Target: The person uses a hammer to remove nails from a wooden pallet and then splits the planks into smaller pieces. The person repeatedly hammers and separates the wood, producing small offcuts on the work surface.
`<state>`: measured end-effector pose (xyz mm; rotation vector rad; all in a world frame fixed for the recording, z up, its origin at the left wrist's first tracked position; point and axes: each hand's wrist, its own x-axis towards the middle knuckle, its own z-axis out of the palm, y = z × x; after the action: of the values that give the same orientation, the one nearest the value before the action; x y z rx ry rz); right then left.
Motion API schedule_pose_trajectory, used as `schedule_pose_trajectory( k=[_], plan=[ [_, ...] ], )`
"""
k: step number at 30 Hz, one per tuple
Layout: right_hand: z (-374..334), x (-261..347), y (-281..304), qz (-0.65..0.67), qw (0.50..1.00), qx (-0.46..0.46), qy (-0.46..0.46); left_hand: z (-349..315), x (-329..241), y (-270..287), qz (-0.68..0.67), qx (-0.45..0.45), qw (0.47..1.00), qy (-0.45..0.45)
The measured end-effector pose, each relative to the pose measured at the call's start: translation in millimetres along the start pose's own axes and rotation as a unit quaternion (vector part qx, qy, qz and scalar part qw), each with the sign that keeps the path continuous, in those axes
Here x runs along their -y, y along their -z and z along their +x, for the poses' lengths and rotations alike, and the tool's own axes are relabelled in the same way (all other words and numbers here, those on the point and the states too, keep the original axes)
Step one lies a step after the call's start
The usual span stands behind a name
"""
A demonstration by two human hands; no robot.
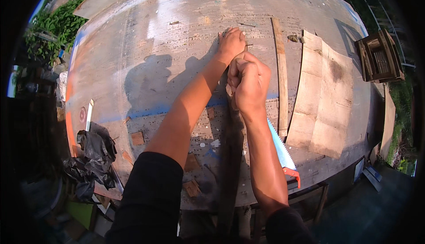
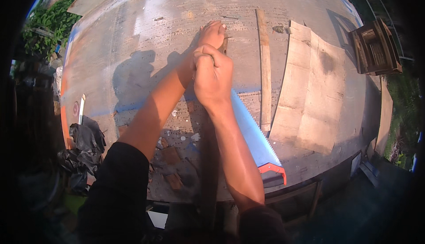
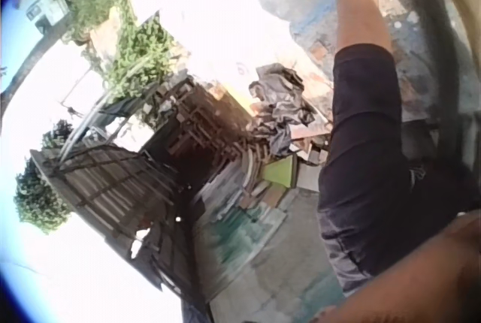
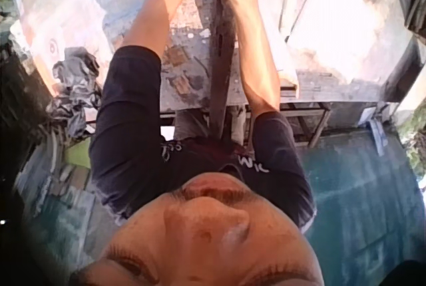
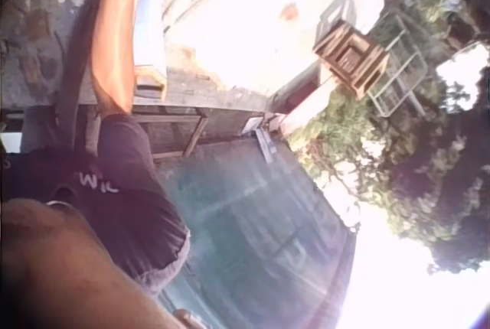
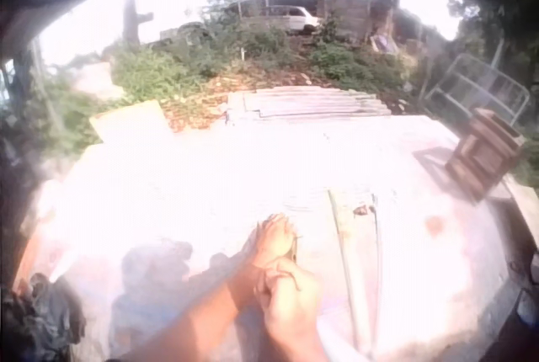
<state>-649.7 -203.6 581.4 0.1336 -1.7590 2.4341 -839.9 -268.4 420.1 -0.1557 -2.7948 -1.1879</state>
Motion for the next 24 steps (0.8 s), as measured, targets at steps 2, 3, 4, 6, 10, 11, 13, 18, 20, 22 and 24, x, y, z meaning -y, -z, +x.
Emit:
schedule_pose_trajectory(
  k=[2,3,4,6,10,11,13,18,20,22,24],
  plan=[
    [2,1,5,0.021,1.000,-0.004,-0.016,1,-2,-4,0.013,0.006,1.000,-0.001],
    [1,4,8,0.014,1.000,-0.008,-0.022,1,-4,-5,0.026,0.023,0.999,0.000],
    [-6,7,12,0.007,1.000,-0.010,-0.027,-1,-6,-5,0.039,0.039,0.998,0.001],
    [-8,8,13,0.011,1.000,-0.016,-0.020,3,-11,-4,0.045,0.044,0.998,0.003],
    [-17,10,0,-0.037,0.998,-0.040,-0.032,-14,-8,-5,0.048,0.045,0.998,0.024],
    [-16,9,0,-0.039,0.998,-0.033,-0.035,-11,-11,-7,0.050,0.045,0.997,0.026],
    [-18,9,0,-0.043,0.998,-0.020,-0.042,-1,-12,-3,0.049,0.045,0.997,0.030],
    [-16,19,-6,-0.047,0.997,-0.043,-0.043,4,-11,2,0.067,0.078,0.993,0.056],
    [-25,15,-8,-0.071,0.996,-0.056,-0.023,0,-11,2,0.070,0.084,0.992,0.064],
    [-28,16,-10,-0.055,0.996,-0.065,-0.009,2,-15,2,0.074,0.097,0.990,0.067],
    [-26,17,-3,-0.040,0.998,-0.052,-0.024,-3,-19,6,0.083,0.120,0.987,0.073]
  ],
)
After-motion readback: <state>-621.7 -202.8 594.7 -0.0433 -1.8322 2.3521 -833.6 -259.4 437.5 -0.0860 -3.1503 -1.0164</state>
